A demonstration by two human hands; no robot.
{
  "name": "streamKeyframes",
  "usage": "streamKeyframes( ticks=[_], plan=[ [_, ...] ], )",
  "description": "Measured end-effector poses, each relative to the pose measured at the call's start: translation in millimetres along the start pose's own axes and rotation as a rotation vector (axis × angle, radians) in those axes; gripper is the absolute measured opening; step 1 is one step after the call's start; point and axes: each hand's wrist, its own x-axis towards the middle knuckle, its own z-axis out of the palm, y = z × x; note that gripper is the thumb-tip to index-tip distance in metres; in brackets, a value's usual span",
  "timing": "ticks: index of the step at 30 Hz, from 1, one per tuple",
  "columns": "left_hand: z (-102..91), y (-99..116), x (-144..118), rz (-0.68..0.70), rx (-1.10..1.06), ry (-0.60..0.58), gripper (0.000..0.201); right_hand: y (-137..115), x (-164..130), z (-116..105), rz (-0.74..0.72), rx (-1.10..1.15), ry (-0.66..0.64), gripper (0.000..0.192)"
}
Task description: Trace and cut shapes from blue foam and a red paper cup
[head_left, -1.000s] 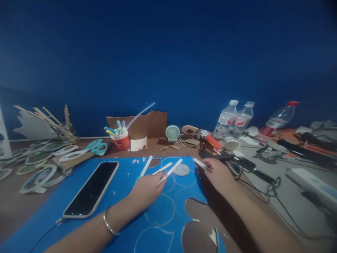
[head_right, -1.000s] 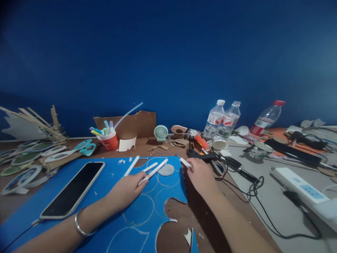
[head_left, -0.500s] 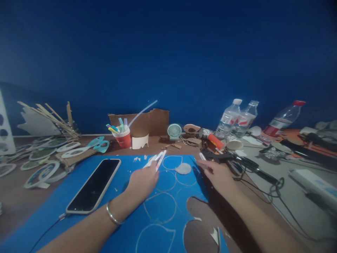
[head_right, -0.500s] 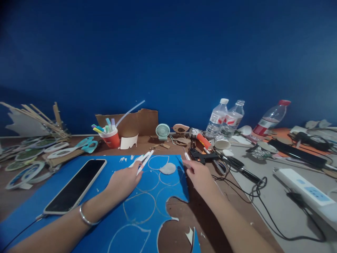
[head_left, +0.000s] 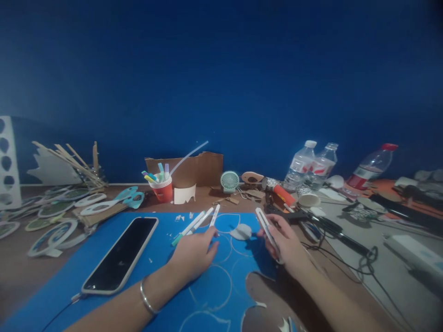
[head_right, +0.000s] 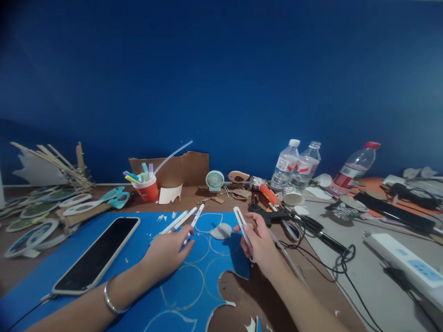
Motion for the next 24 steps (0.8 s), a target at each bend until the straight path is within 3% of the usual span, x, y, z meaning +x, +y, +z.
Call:
streamKeyframes(
  ticks=[6,12,20,24],
  plan=[
    [3.9,2.3,-1.7,0.077,-0.026,-0.015,0.027,3.4,1.5,-0.1,0.050,-0.050,0.030,0.036],
    [4.8,1.3,-1.9,0.050,-0.020,0.021,0.024,6.1,1.5,0.3,0.059,-0.093,0.020,0.035],
    [3.9,2.3,-1.6,0.041,-0.010,0.025,0.024,-0.2,-1.0,-1.9,-0.079,-0.102,0.067,0.039],
    [0.9,7.7,-7.4,0.115,-0.011,-0.005,0.024,-6.2,-4.5,-7.0,-0.079,0.001,0.064,0.022]
  ],
)
